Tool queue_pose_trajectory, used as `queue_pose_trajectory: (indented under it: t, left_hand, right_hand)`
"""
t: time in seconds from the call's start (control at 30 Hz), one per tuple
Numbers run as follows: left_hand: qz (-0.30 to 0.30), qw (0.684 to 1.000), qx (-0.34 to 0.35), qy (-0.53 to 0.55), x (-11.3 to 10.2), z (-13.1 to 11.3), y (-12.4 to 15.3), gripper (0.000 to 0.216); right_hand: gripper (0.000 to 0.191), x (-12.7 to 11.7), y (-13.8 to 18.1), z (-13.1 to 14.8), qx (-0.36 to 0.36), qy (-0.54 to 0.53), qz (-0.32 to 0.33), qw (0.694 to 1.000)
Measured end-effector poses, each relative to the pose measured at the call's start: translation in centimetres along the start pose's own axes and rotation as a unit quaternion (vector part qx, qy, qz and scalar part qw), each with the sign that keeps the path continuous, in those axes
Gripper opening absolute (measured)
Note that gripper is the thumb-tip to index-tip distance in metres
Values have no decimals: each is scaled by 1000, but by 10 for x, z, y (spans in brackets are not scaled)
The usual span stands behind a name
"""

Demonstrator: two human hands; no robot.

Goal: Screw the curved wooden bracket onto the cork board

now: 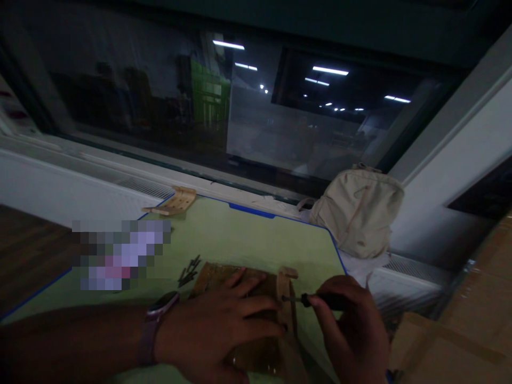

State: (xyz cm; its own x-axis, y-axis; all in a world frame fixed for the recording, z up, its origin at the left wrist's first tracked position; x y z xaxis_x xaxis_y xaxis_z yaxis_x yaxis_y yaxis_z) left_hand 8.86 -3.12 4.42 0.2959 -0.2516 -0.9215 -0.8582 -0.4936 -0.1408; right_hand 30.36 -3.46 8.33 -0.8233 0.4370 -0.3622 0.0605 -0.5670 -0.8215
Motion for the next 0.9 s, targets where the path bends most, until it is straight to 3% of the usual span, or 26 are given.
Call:
queue_pose_trajectory:
  t: [0.1, 0.2, 0.37, 0.5, 0.67, 0.77, 0.9]
  left_hand:
    - [-7, 1000, -3, 8, -1, 0, 0, 76]
    - [-7, 1000, -4, 13, 1, 0, 0, 73]
    - [-12, 1000, -11, 18, 3, 1, 1, 74]
    - [11, 999, -25, 34, 1, -1, 1, 75]
    - [38, 998, -42, 33, 2, 0, 1, 79]
    - [31, 999, -33, 27, 4, 2, 2, 80]
    - [22, 999, -26, 27, 6, 3, 3, 80]
  right_hand:
    - [5, 5, -1, 5, -61, 23, 41, 997]
    - [19, 13, 0, 13, -93, 33, 74, 992]
    - [20, 20, 5, 4, -11, -8, 44, 999]
    - [49, 13, 13, -12, 8, -14, -69, 997]
    - [37, 17, 13, -12, -21, -34, -8, 999]
    - [39, 23, 12, -8, 8, -77, 34, 996]
    - [37, 27, 12, -6, 10, -119, 20, 993]
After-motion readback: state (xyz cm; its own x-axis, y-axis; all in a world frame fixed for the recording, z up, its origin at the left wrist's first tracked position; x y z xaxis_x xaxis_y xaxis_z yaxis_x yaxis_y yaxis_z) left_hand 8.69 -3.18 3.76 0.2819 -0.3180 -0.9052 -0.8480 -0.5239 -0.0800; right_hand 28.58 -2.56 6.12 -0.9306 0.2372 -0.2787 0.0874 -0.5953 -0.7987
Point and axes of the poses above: each hand's wrist, its own y-axis away from the middle knuckle, its own x-axis out of the palm, z = x × y, the point moved 5 cm from there along -y, towards the middle knuckle, and after that the axes turned 5 degrees about -x, right-handed, at the moved point
